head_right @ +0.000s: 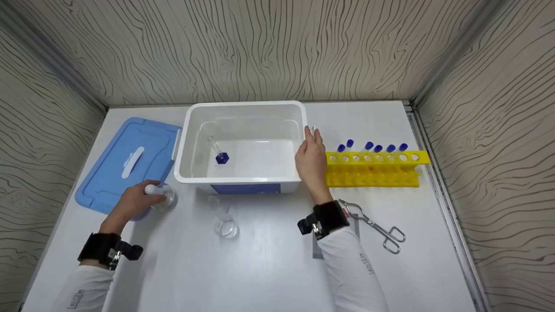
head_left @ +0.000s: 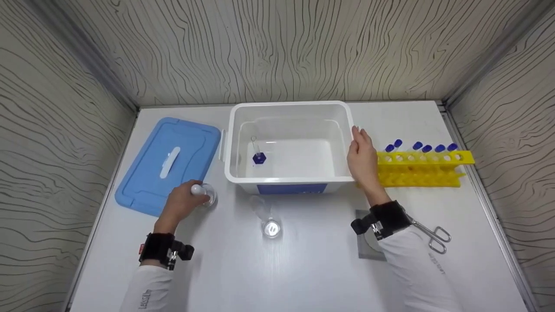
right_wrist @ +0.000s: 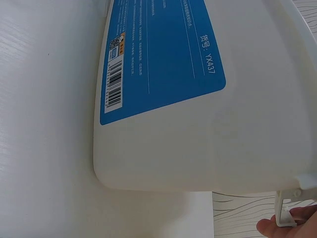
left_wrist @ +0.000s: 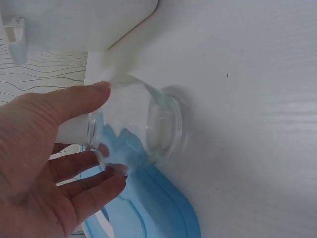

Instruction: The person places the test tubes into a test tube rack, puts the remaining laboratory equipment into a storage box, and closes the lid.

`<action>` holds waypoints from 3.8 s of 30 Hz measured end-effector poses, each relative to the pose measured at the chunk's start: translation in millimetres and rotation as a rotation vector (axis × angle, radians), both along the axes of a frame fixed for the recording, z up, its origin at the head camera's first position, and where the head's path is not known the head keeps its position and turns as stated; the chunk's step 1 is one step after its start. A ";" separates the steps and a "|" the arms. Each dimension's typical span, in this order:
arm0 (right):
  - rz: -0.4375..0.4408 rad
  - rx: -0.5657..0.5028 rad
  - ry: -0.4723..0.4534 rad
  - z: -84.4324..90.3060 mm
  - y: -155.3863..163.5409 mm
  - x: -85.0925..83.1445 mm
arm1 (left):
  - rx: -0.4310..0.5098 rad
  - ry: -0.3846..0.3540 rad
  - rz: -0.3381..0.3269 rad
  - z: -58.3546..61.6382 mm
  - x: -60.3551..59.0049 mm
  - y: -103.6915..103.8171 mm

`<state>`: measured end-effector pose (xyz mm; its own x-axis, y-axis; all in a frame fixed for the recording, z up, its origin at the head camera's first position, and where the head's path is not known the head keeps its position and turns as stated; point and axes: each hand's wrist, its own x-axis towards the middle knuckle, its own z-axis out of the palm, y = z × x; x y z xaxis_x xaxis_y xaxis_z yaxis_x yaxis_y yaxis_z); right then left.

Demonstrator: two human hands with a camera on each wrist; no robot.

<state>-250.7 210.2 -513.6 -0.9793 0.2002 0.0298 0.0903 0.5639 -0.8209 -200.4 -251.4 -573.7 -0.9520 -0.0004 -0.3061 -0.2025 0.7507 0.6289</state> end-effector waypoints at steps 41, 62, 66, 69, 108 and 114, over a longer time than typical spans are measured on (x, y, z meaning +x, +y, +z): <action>-0.005 0.033 -0.024 0.2 -0.2 -0.8 | 0.155 0.133 0.208 -7.0 -8.0 0.5; 0.031 0.128 -0.005 1.8 0.5 -2.1 | 0.207 0.385 0.220 92.0 -14.5 -5.3; 0.033 0.138 -0.006 2.5 1.0 -1.3 | 0.193 0.464 0.174 116.5 -18.8 4.4; 0.035 0.139 -0.006 1.4 1.1 -1.3 | 0.190 0.504 0.119 130.5 -23.7 17.7; 0.019 0.143 0.027 -0.6 -2.2 6.5 | -0.291 0.091 -0.627 126.4 -96.8 163.8; 0.021 0.144 0.018 -0.8 -4.3 8.2 | -0.345 -0.002 -0.666 116.2 -96.8 169.7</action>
<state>-242.5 205.9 -514.4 -0.9822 0.1725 0.0746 0.0633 0.6775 -0.7328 -297.2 -81.7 -457.6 -0.7836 0.4799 -0.3946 0.3629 0.8691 0.3362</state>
